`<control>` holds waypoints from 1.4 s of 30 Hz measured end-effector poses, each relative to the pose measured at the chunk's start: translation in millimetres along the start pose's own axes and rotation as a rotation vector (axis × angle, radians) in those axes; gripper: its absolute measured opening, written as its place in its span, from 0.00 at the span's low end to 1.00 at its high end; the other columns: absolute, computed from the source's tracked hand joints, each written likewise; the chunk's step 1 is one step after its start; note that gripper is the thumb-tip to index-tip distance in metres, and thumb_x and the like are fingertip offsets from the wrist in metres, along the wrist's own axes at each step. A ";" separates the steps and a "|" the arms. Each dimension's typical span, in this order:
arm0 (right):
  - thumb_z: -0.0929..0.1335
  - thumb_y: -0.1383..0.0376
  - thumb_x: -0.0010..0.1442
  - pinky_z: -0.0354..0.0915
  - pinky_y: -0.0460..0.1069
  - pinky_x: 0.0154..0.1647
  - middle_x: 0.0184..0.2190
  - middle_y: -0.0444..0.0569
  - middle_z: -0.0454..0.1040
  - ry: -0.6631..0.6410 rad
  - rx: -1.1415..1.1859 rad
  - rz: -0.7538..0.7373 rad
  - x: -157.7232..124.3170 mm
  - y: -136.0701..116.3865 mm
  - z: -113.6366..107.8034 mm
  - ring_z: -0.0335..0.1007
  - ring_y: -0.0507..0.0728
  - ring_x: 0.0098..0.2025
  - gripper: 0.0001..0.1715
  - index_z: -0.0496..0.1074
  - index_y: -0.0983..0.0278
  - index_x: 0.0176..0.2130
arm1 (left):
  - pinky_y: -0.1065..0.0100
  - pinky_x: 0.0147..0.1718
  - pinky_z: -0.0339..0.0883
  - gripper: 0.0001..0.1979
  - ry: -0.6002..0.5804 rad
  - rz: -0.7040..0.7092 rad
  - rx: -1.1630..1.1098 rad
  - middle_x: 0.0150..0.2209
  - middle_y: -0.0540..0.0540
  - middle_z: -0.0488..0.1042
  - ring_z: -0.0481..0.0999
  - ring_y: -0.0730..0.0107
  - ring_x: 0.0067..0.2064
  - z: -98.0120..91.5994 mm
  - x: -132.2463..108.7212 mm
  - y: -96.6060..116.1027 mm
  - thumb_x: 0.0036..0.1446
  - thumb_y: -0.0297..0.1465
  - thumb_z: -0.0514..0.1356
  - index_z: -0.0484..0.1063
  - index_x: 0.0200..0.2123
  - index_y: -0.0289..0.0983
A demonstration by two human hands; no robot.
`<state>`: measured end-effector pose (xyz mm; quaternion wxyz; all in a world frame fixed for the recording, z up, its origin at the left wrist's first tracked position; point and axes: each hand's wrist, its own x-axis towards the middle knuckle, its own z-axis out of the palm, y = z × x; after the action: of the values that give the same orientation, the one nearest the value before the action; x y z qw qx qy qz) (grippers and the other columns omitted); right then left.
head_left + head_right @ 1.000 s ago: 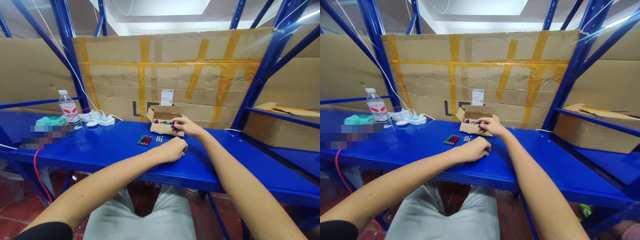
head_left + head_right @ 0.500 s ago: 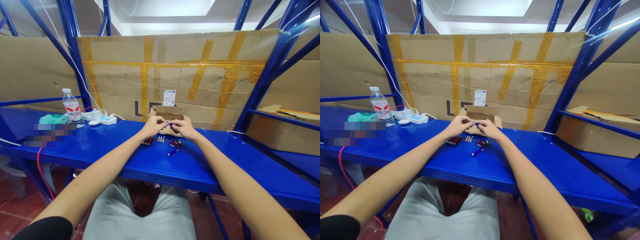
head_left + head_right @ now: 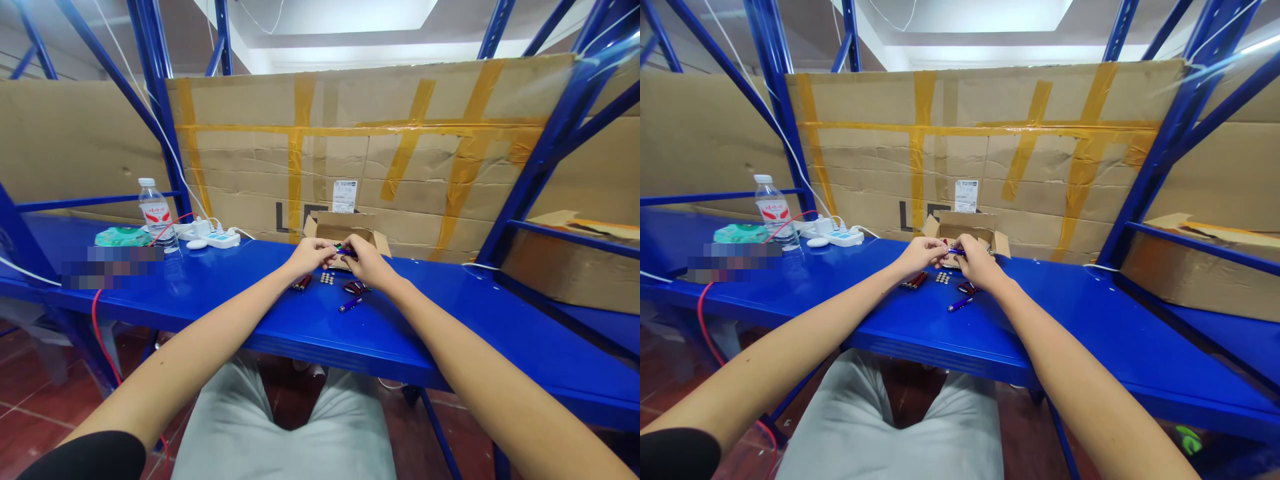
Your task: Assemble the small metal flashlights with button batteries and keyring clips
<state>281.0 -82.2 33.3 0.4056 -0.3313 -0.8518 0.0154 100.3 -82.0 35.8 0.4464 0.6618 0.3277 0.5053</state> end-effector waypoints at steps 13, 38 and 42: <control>0.62 0.67 0.65 0.63 0.52 0.36 0.33 0.52 0.67 0.077 -0.194 -0.276 -7.2 -3.9 2.3 0.65 0.58 0.35 0.04 0.65 0.62 0.37 | 0.73 0.24 0.63 0.12 -0.101 0.124 0.046 0.22 0.49 0.72 0.69 0.77 0.23 -4.5 -5.4 -0.7 0.51 0.34 0.67 0.73 0.28 0.30; 0.61 0.74 0.62 0.64 0.52 0.37 0.34 0.51 0.64 0.103 -0.157 -0.371 -1.9 1.4 -3.1 0.64 0.58 0.36 0.09 0.66 0.63 0.38 | 0.71 0.26 0.63 0.14 -0.014 0.096 0.048 0.23 0.48 0.72 0.68 0.76 0.24 -1.2 -5.5 -3.1 0.48 0.37 0.67 0.73 0.28 0.31; 0.62 0.75 0.60 0.62 0.52 0.35 0.32 0.50 0.64 0.096 -0.159 -0.347 -2.9 0.1 -3.5 0.63 0.58 0.34 0.10 0.66 0.62 0.37 | 0.72 0.26 0.63 0.15 -0.037 0.102 0.056 0.24 0.47 0.73 0.68 0.77 0.24 -1.5 -6.7 -0.6 0.48 0.38 0.67 0.73 0.27 0.31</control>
<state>284.8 -84.6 33.7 0.4149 -0.2110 -0.8743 -0.1377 97.0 -87.3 32.9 0.4072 0.6993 0.2993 0.5056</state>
